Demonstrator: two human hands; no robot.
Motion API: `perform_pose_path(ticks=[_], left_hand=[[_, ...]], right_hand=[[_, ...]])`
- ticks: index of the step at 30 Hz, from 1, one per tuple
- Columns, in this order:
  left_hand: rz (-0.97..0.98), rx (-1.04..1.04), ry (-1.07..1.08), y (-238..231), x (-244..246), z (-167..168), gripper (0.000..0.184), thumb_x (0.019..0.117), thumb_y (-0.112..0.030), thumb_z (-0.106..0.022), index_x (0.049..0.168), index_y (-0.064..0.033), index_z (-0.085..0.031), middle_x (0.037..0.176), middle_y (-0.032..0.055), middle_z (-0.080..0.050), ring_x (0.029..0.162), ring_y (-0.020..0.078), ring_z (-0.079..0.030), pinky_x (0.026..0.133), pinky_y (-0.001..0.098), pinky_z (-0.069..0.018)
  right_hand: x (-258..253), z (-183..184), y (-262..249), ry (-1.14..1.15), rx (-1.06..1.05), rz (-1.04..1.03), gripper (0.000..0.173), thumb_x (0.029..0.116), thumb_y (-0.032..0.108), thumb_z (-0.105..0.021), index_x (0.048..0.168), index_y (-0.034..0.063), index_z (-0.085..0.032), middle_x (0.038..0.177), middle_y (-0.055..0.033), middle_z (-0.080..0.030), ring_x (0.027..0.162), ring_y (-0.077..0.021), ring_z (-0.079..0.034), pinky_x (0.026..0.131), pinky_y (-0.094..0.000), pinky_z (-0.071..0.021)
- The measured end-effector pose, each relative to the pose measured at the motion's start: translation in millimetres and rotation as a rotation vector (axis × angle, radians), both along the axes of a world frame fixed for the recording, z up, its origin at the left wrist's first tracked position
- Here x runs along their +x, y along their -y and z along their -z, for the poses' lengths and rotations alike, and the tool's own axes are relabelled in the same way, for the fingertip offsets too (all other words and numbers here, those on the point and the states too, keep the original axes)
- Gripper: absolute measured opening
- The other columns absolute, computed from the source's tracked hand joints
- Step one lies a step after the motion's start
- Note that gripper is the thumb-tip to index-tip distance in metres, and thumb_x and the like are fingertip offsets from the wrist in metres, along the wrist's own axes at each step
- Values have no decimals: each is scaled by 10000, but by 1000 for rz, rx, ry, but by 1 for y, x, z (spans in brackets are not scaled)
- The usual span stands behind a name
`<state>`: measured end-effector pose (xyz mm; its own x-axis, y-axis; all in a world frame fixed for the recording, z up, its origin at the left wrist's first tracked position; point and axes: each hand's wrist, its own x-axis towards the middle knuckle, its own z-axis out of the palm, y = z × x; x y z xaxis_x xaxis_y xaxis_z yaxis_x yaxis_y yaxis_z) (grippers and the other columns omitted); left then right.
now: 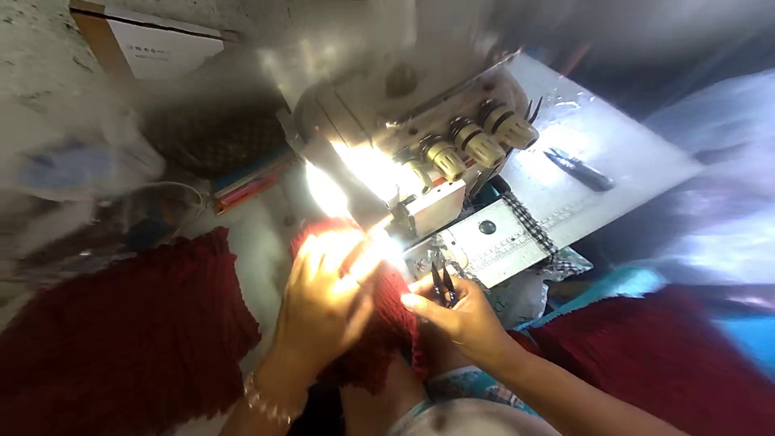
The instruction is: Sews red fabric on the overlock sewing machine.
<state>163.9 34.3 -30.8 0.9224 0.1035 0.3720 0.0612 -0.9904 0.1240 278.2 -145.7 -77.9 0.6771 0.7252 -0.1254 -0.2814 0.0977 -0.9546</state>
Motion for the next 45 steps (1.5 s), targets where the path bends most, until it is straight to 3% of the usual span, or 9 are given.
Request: perform_pose_path(ticks=[3, 11, 19, 23, 26, 30, 34, 38, 45], left_hand=[[-36, 105, -10, 22, -2, -6, 379, 984, -314, -483, 1239, -231, -751, 1206, 60, -737, 1094, 284, -668, 922, 429, -501], [1, -79, -95, 2, 0, -5, 449, 1013, -440, -453, 1291, -216, -726, 1312, 67, -689, 1275, 238, -596, 1091, 415, -432], [-23, -28, -113, -13, 4, -2, 436, 1001, -406, -438, 1297, -266, -726, 1317, 101, -681, 1265, 278, -593, 975, 408, -486], [-27, -15, -127, -12, 2, 0, 454, 1002, -401, -427, 1317, -242, -714, 1351, 104, -655, 1270, 289, -576, 993, 421, -479], [-30, -30, -123, -11, 1, 2, 457, 993, -406, -437, 1323, -245, -709, 1366, 112, -645, 1298, 294, -560, 1014, 432, -466], [-37, -29, -126, -11, 0, 2, 456, 991, -414, -442, 1325, -257, -709, 1392, 106, -632, 1321, 301, -542, 1020, 437, -461], [-37, -28, -123, -10, 0, 3, 454, 991, -403, -442, 1318, -247, -715, 1394, 118, -633, 1338, 312, -535, 1038, 450, -452], [-34, -25, -120, -10, 1, 2, 450, 994, -393, -443, 1317, -241, -716, 1395, 113, -634, 1337, 307, -535, 1036, 447, -445], [-32, -37, -122, -10, 0, 3, 444, 990, -385, -453, 1317, -245, -718, 1416, 108, -624, 1337, 298, -528, 986, 438, -438]], right_hand=[[-1, 0, 4, 53, 14, 33, 70, 862, 83, -755, 929, 93, -740, 802, 94, -707, 568, 67, -530, 529, -101, -449], [4, -1, -10, 87, 55, 43, 55, 862, 97, -752, 912, 110, -732, 717, 128, -646, 560, 93, -498, 521, -81, -421], [4, -8, -28, -99, 42, 102, 72, 864, 85, -769, 842, 119, -709, 665, 102, -628, 505, 67, -495, 477, -98, -418], [9, -7, -17, -398, 21, -122, 91, 1005, 98, -609, 940, 100, -673, 570, 68, -578, 439, 29, -493, 437, -120, -414], [18, -9, -13, -536, -20, -279, 60, 964, 88, -667, 909, 112, -670, 604, 69, -573, 451, 36, -467, 438, -116, -392], [18, -13, -7, -302, -26, -47, 62, 915, 31, -713, 922, 91, -700, 738, 61, -664, 478, 38, -491, 443, -110, -418], [8, 2, -9, 236, 88, 57, 104, 889, 76, -715, 980, 76, -664, 880, 83, -673, 601, 97, -491, 525, -65, -408], [5, 5, -15, 520, -50, 36, 269, 871, 381, -755, 927, 124, -701, 844, 100, -618, 622, 113, -432, 536, -68, -345], [4, -4, -5, 298, 32, -23, 132, 904, 221, -728, 840, 105, -726, 849, 64, -670, 691, 82, -554, 583, -71, -443]])
